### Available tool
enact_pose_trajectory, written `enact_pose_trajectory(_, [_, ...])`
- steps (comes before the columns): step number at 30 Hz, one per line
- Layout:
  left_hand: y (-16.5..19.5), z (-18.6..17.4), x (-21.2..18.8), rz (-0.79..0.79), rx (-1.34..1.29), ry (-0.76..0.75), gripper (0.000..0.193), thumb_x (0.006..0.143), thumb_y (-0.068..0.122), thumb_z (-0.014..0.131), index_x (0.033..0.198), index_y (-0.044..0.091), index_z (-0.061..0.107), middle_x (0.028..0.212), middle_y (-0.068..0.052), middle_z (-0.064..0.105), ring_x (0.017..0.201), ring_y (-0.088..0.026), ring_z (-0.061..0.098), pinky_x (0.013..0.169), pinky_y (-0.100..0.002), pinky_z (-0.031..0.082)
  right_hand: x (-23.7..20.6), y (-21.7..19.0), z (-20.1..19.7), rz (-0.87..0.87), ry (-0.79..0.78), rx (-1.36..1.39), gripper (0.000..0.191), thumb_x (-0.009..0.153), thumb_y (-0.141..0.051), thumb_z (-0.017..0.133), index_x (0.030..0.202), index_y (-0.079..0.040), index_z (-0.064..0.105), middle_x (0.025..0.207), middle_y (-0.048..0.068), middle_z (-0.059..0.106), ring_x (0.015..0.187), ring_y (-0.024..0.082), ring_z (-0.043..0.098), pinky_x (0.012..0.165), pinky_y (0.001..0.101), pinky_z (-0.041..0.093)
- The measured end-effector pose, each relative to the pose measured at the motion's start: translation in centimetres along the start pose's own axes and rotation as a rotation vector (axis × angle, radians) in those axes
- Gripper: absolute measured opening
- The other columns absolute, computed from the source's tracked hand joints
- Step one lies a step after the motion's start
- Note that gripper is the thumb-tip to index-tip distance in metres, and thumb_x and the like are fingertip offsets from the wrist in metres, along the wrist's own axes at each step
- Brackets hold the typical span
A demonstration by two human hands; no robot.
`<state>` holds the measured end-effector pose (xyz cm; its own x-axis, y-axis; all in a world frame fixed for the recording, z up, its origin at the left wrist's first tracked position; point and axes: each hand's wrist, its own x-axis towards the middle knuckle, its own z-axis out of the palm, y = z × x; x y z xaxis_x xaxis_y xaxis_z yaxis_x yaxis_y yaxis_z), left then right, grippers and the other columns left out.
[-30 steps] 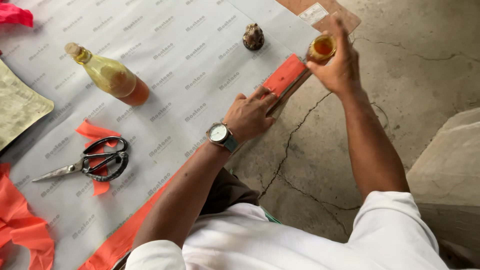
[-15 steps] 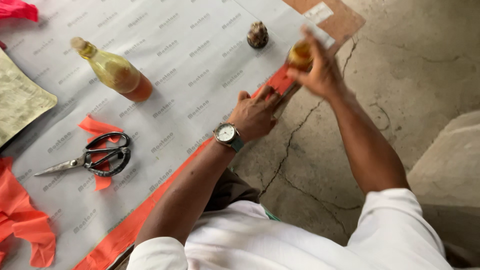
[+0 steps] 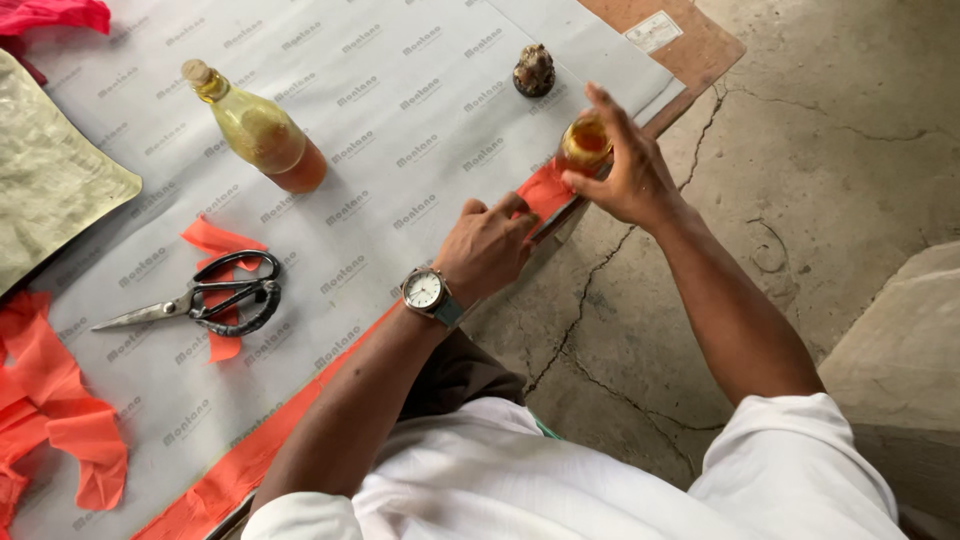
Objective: The person picks up orange paper strips from the table, dips or coats them using paste from a small jar, and presses them one at a time onto a long orange band laid along the table edge, smoothing each strip down by hand. Scissors, a bottle of liquid, and a pile of cut strips sit on the work surface.
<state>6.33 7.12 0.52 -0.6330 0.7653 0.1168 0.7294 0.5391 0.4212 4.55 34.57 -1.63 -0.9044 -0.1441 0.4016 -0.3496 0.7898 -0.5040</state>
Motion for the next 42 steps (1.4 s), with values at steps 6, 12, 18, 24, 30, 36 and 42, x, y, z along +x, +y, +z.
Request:
enact_pose_trajectory(6, [-0.6,-0.7,0.8,0.005,-0.012,-0.007,0.030,0.086,0.008,0.064,0.115,0.012,0.073,0.119,-0.009,0.067,0.094,-0.028,0.068,0.088,-0.041,0.049,0.7,-0.2,0.8,0.200,-0.010,0.060,0.114,0.085,-0.023,0.091,0.168,-0.024,0.014,0.151,0.017,0.056,0.136,0.033,0.060,0.114,0.0505,0.054])
enact_pose_trajectory(12, [-0.4,-1.8,1.1,-0.044,-0.042,-0.063,0.043,0.085,0.004,0.060,0.126,0.012,0.067,0.116,-0.011,0.066,0.096,-0.030,0.067,0.090,-0.043,0.047,1.5,-1.2,0.4,0.187,0.053,-0.043,0.124,0.078,-0.021,0.098,0.166,-0.019,0.010,0.150,0.026,0.052,0.132,0.038,0.058,0.106,0.0530,0.052])
enact_pose_trajectory(18, [0.7,-2.6,1.4,-0.099,0.006,-0.160,0.041,0.088,0.004,0.054,0.126,0.017,0.067,0.117,-0.008,0.064,0.093,-0.024,0.067,0.096,-0.042,0.042,-0.3,-1.3,-0.4,0.089,0.109,0.055,0.110,0.091,-0.022,0.091,0.170,-0.023,0.014,0.147,0.019,0.064,0.132,0.032,0.067,0.114,0.0460,0.059])
enact_pose_trajectory(24, [1.3,-3.0,1.7,-0.138,0.051,-0.200,0.034,0.094,0.008,0.052,0.120,0.017,0.071,0.111,-0.007,0.064,0.097,-0.022,0.065,0.096,-0.042,0.042,-2.5,-0.6,0.3,0.046,0.122,0.014,0.114,0.090,-0.026,0.095,0.168,-0.017,0.013,0.143,0.021,0.064,0.125,0.034,0.068,0.105,0.0473,0.060])
enact_pose_trajectory(30, [1.5,-3.1,1.9,-0.113,0.090,-0.187,0.029,0.088,0.009,0.057,0.113,0.014,0.070,0.110,-0.010,0.063,0.095,-0.023,0.065,0.092,-0.043,0.042,-2.4,-1.3,0.5,-0.071,0.019,0.096,0.114,0.089,-0.025,0.094,0.169,-0.016,0.013,0.146,0.021,0.063,0.127,0.035,0.068,0.109,0.0496,0.059])
enact_pose_trajectory(36, [1.5,-2.4,2.2,-0.154,0.110,-0.236,0.026,0.094,0.006,0.053,0.113,0.014,0.068,0.112,-0.009,0.063,0.088,-0.023,0.068,0.096,-0.042,0.043,-3.8,-2.6,-0.7,-0.133,0.052,0.051,0.117,0.081,-0.022,0.094,0.166,-0.014,0.014,0.144,0.024,0.063,0.132,0.039,0.063,0.109,0.0492,0.054])
enact_pose_trajectory(42, [1.1,-2.0,1.9,-0.079,0.134,-0.123,0.024,0.091,0.014,0.060,0.113,0.012,0.067,0.110,-0.012,0.063,0.093,-0.026,0.065,0.088,-0.044,0.045,-4.3,-3.2,-0.5,-0.064,0.044,0.108,0.118,0.079,-0.025,0.097,0.166,-0.017,0.016,0.143,0.018,0.065,0.133,0.035,0.063,0.111,0.0459,0.055])
